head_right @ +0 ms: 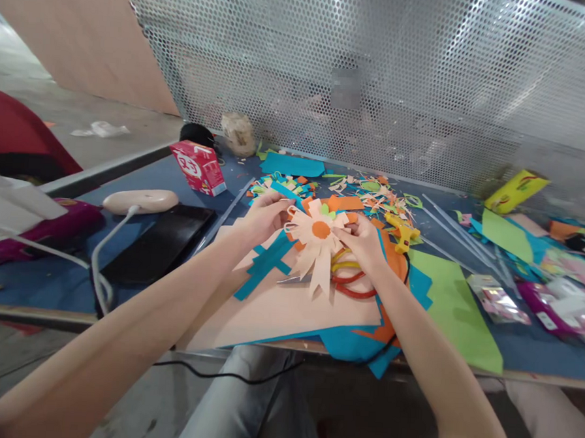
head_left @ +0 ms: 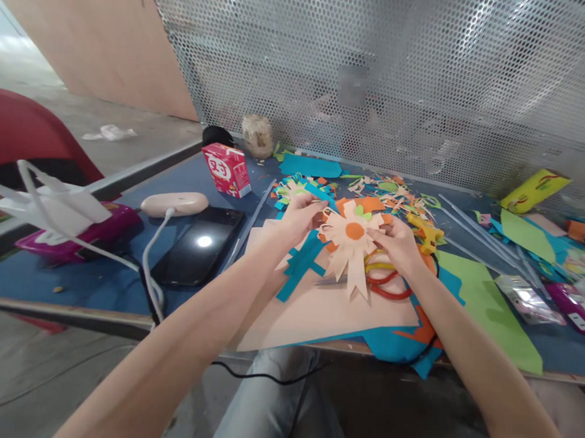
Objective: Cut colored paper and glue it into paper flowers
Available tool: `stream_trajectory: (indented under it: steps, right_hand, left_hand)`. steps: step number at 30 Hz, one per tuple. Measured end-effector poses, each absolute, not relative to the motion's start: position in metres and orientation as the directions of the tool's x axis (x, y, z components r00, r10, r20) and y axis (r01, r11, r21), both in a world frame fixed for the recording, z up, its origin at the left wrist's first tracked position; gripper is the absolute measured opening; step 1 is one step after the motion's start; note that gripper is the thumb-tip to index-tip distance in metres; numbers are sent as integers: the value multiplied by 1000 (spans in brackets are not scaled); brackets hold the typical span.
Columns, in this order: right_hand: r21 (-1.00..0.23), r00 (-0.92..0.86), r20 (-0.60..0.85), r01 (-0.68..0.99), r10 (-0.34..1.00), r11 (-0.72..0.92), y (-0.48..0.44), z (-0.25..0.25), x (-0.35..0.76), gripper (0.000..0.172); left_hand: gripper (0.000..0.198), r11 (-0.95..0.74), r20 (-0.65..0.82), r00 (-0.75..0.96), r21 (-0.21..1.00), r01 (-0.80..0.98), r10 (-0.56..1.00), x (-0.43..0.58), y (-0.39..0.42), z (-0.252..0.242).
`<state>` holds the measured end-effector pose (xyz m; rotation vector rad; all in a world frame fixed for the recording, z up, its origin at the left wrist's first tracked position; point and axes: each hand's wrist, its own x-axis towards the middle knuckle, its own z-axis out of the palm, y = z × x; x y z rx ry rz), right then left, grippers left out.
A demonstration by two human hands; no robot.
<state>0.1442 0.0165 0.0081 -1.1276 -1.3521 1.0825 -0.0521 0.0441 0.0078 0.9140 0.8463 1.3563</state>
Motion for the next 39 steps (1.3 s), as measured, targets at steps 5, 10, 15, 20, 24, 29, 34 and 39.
stream_trajectory:
  steps: [5, 10, 15, 20, 24, 29, 34, 39]
  right_hand:
    - [-977, -35, 190, 92, 981, 193, 15, 11, 143, 28]
    - [-981, -16, 183, 63, 983, 184, 17, 10, 145, 29]
    - [-982, -28, 189, 13, 982, 190, 18, 6, 146, 27]
    - [-981, -71, 183, 56, 980, 187, 19, 5, 146, 34]
    - [-905, -25, 387, 184, 922, 385, 21, 16, 151, 50]
    - [-645, -188, 546, 527, 817, 553, 17, 34, 156, 56]
    - [-674, -325, 463, 475, 824, 566, 9, 36, 145, 66]
    - [-754, -222, 392, 477, 893, 451, 9, 31, 141, 54]
  left_hand:
    - [23, 26, -3, 53, 897, -441, 999, -53, 39, 14]
    - [27, 49, -6, 97, 893, -447, 995, -52, 36, 15]
    - [33, 6, 100, 207, 890, -456, 973, -49, 37, 11]
    - [32, -97, 199, 227, 914, -394, 953, -48, 39, 2]
    - [26, -146, 217, 174, 926, -349, 960, -47, 42, -4]
    - [28, -218, 245, 128, 957, -193, 961, -42, 41, -4]
    - [34, -207, 230, 115, 961, -182, 966, -39, 34, 3]
    - [35, -226, 246, 121, 961, -157, 962, -39, 31, 6]
